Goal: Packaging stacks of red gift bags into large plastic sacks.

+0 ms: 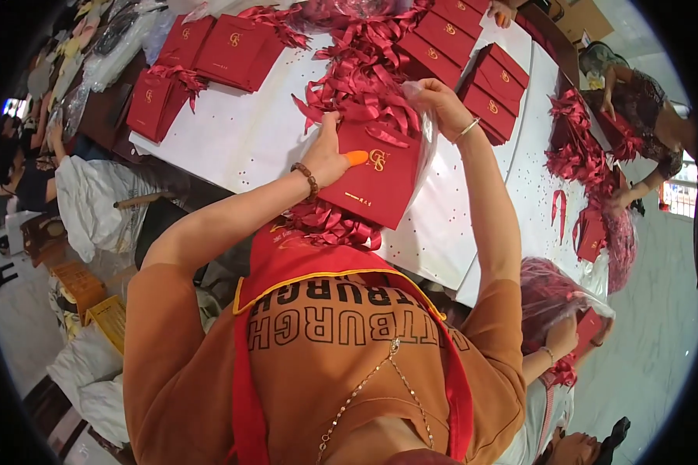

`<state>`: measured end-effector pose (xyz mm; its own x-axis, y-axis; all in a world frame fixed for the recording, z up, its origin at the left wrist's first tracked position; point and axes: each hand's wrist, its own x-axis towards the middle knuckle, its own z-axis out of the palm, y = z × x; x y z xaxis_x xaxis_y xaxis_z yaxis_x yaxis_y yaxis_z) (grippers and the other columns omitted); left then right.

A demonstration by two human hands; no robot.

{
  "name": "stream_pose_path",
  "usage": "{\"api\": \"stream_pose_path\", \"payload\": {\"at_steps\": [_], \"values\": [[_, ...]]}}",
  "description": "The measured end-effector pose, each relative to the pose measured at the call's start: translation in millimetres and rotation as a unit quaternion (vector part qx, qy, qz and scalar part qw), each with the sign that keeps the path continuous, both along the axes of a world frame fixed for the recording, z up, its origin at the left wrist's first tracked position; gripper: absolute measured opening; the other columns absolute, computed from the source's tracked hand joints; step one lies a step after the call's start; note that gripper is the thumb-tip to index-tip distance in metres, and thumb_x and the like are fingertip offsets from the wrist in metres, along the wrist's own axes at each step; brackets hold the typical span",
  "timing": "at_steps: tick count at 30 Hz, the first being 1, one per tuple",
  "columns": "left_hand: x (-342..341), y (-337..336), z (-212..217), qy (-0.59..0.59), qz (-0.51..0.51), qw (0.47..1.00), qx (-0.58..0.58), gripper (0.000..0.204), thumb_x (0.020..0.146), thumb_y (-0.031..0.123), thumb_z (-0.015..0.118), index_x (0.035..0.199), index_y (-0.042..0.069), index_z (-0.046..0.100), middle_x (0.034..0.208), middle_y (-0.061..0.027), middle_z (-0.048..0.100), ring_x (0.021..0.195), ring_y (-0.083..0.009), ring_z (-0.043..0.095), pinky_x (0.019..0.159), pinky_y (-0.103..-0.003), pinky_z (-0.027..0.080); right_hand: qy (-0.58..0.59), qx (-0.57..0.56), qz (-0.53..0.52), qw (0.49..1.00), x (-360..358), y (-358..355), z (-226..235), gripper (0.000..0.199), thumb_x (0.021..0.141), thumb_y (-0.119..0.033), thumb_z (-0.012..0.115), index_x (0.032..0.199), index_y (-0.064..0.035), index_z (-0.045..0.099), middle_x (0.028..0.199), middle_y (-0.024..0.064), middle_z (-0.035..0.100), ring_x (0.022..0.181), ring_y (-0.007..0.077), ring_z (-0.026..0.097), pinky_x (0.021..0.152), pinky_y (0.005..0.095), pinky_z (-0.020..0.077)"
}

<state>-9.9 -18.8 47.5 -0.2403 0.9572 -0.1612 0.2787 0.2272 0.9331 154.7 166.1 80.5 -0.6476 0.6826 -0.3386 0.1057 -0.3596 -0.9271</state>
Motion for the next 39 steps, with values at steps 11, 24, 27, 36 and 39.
{"api": "stream_pose_path", "payload": {"at_steps": [11,24,27,36,39], "values": [[3.9,-5.6,14.7,0.04,0.015,0.998,-0.043,0.077,0.074,0.02,0.069,0.131,0.002,0.021,0.134,-0.0253,0.031,0.121,-0.0386,0.037,0.097,-0.039,0.035,-0.529,0.422,0.231,0.699,-41.8,50.9,-36.9,0.032,0.079,-0.028,0.05,0.102,-0.0109,0.064,0.104,0.0184,0.06,0.099,0.0342,0.058,0.085,0.0418,0.0458],[6.1,-7.0,7.7,0.077,0.016,0.996,-0.032,0.071,0.076,0.019,0.064,0.13,0.002,0.021,0.128,-0.0291,0.038,0.11,-0.043,0.046,0.086,-0.045,0.04,-0.267,0.468,0.033,0.842,-90.3,1.4,16.2,0.031,0.075,-0.037,0.065,0.078,-0.0068,0.062,0.065,0.0092,0.061,0.061,0.0233,0.06,0.057,0.0342,0.0448],[5.0,-5.1,11.8,0.067,0.002,0.996,-0.061,0.071,0.077,0.02,0.064,0.129,0.001,0.02,0.127,-0.0299,0.038,0.111,-0.0429,0.044,0.089,-0.044,0.039,-0.275,0.52,0.036,0.808,-82.6,-16.0,46.5,0.023,0.074,-0.031,0.065,0.077,-0.0087,0.061,0.065,0.0088,0.061,0.064,0.028,0.06,0.056,0.0374,0.0452],[-4.4,6.3,-3.2,0.077,-0.035,0.994,-0.075,0.086,0.071,0.031,0.07,0.132,-0.004,0.02,0.127,-0.0297,0.038,0.116,-0.0393,0.042,0.096,-0.038,0.036,-0.257,0.728,0.053,0.633,-14.1,-36.6,60.5,0.011,0.072,-0.016,0.064,0.08,-0.012,0.057,0.071,0.0059,0.059,0.063,0.0272,0.058,0.052,0.0358,0.0444],[-10.6,6.9,-1.9,-0.008,-0.047,0.995,-0.088,0.09,0.07,0.028,0.071,0.134,-0.006,0.017,0.128,-0.0277,0.039,0.118,-0.0347,0.043,0.096,-0.034,0.036,-0.354,0.671,0.018,0.651,23.0,-41.4,48.9,0.029,0.074,-0.027,0.066,0.097,-0.0109,0.058,0.091,0.0068,0.06,0.085,0.0262,0.058,0.067,0.0374,0.046]]}}
